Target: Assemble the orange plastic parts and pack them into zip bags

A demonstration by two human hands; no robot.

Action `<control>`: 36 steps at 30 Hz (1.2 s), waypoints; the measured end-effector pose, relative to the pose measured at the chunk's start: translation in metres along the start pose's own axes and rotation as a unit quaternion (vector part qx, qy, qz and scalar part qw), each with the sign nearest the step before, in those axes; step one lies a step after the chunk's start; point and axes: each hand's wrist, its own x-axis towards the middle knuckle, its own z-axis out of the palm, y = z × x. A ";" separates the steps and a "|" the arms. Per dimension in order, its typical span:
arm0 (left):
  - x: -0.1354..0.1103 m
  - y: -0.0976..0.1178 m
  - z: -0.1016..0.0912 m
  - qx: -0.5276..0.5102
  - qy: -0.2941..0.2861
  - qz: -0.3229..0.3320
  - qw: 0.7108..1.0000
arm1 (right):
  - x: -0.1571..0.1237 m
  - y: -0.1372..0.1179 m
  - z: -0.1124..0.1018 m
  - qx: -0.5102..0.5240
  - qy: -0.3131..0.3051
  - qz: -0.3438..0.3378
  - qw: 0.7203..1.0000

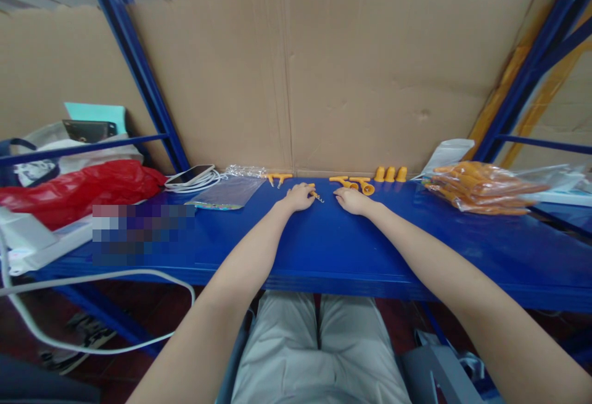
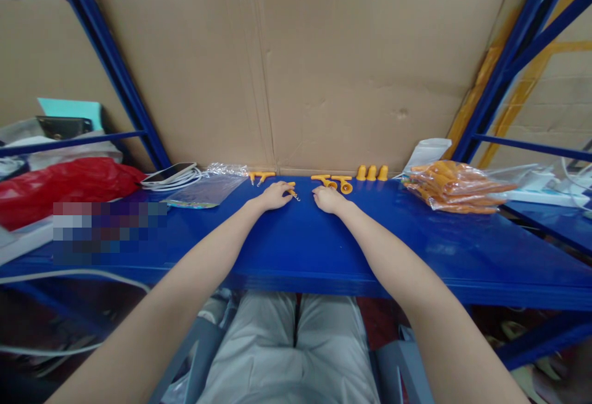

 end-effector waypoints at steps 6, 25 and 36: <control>-0.007 0.008 -0.013 0.046 0.003 -0.025 0.999 | 0.000 0.000 -0.001 0.001 0.000 0.003 1.000; -0.006 -0.005 -0.018 0.040 -0.025 -0.013 0.999 | 0.000 -0.005 -0.057 0.007 0.154 0.184 0.971; -0.008 -0.005 -0.020 0.034 -0.040 0.001 0.999 | 0.020 0.097 -0.038 0.001 0.092 0.315 0.945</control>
